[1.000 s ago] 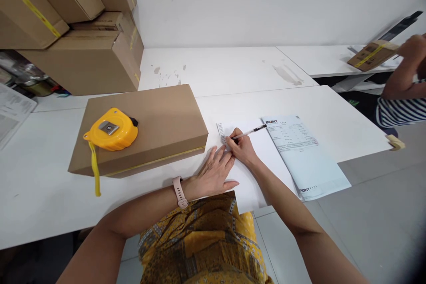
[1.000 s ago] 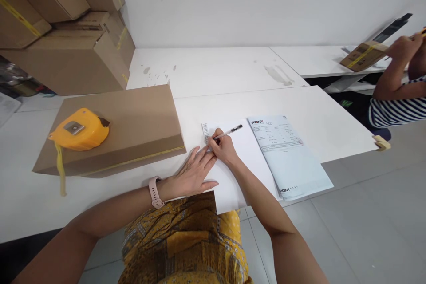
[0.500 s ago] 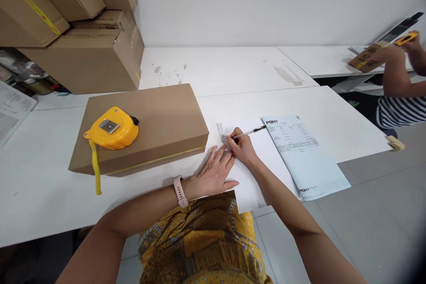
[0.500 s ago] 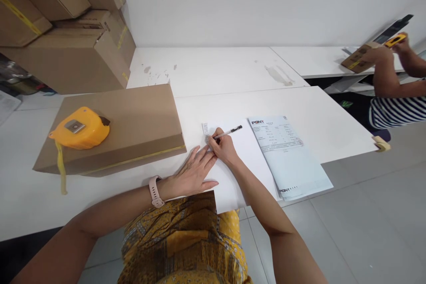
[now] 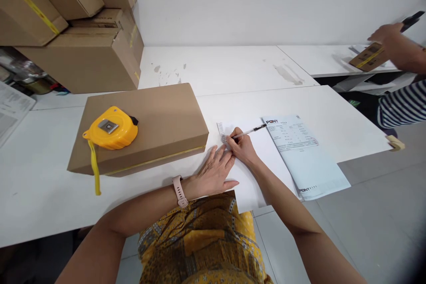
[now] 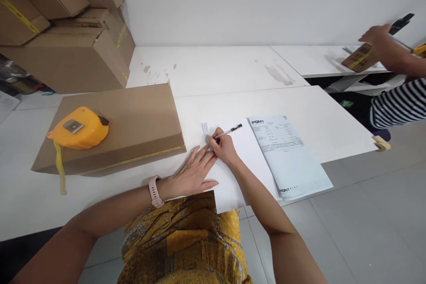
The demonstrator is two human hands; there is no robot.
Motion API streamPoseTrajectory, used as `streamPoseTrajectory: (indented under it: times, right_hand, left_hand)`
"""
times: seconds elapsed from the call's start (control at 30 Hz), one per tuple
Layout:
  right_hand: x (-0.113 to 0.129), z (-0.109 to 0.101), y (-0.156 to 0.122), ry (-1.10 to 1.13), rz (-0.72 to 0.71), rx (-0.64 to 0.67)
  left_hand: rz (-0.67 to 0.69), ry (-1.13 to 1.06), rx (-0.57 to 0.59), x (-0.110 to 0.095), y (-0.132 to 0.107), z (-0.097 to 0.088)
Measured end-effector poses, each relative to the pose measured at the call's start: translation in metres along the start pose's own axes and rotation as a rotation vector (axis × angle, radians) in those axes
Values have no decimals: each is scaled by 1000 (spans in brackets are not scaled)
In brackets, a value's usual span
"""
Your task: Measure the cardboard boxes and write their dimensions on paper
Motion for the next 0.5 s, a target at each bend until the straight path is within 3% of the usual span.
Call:
streamPoseTrajectory:
  times: [0.5]
  right_hand:
    - [0, -1, 0, 23, 27, -16]
  left_hand:
    - [3, 4, -12, -1, 0, -3]
Point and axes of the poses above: each hand's wrist, its own y-axis towards the middle knuckle, its own z-axis out of the palm, x = y × z, the point moved 7 cm from there along y, towards the middle knuckle, and after that the axes turned 15 degrees about -z, right-handed, at the moved point
